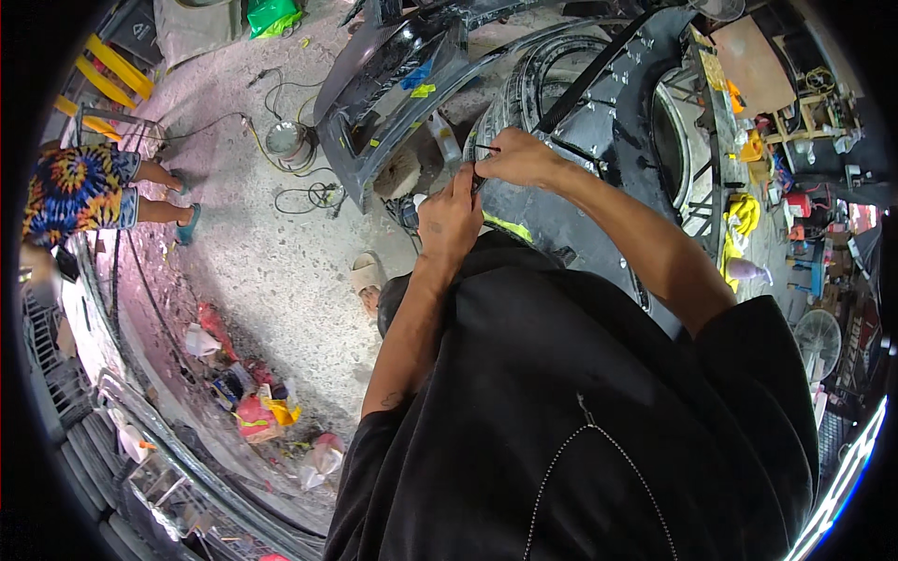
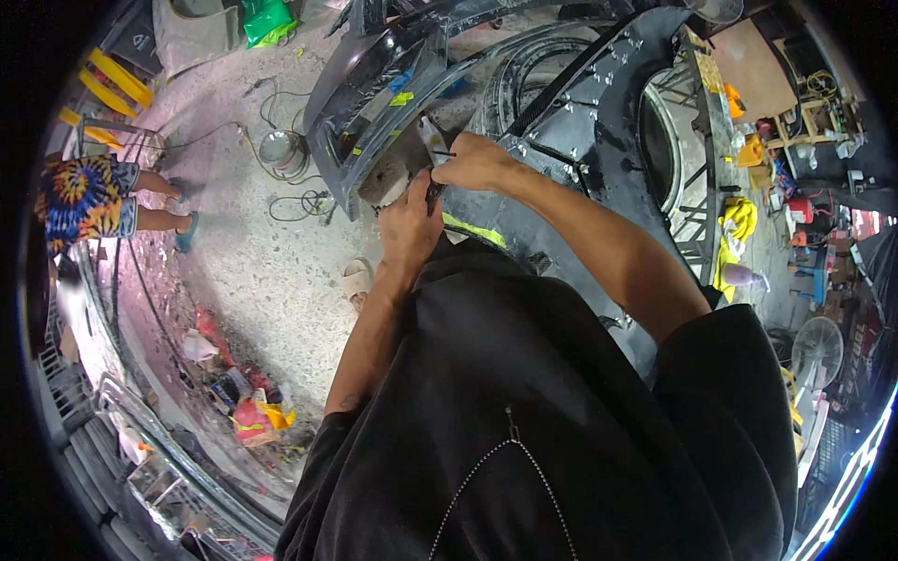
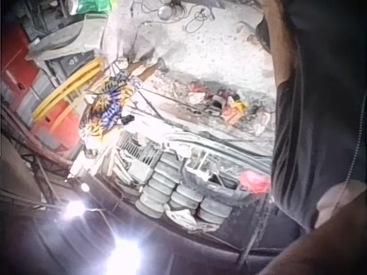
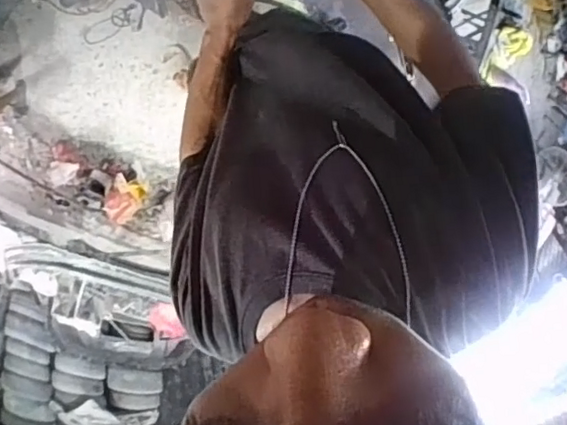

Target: Repairing a damaged car fender by cleaning, applying adhesive or filler, and sanding.

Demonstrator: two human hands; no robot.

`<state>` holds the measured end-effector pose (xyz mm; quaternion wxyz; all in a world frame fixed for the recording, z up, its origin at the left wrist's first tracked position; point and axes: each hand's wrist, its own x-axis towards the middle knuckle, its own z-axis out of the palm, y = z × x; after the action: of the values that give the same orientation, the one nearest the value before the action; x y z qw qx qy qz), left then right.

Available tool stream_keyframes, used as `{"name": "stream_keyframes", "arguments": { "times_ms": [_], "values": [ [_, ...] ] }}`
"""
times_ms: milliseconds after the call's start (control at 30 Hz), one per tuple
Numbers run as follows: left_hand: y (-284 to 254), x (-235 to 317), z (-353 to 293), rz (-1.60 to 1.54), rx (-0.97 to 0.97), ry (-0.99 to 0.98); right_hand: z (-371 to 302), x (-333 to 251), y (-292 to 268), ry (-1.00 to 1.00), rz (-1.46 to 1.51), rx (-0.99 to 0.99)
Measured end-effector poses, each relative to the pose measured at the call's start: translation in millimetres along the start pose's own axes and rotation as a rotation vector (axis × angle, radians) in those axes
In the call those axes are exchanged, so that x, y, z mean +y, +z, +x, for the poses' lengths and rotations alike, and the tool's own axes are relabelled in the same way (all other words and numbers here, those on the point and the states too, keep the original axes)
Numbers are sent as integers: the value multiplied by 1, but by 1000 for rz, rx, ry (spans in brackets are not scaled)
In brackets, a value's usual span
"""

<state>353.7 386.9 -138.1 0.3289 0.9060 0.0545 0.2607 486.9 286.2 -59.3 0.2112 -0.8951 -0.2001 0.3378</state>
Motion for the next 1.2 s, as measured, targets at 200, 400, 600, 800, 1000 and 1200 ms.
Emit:
{"name": "stream_keyframes", "arguments": {
  "times_ms": [200,400,600,800,1000,1200],
  "values": [
    [-4,-2,-3,-33,-38,-57,-2,28,-17,-147,-358,-159],
    [-3,0,-1,-68,-18,-77,-1,34,-16,-73,292,-138],
    [-1,4,1,-27,-57,-135,0,5,-15,72,241,-58],
    [2,1,0,-57,-29,-103,12,4,-6,119,262,-33],
    [-3,1,-1,-58,-31,-77,10,-3,-8,120,223,-35],
    [0,-3,-2,-79,-32,-77,5,-5,-8,30,65,-73]
  ]
}}
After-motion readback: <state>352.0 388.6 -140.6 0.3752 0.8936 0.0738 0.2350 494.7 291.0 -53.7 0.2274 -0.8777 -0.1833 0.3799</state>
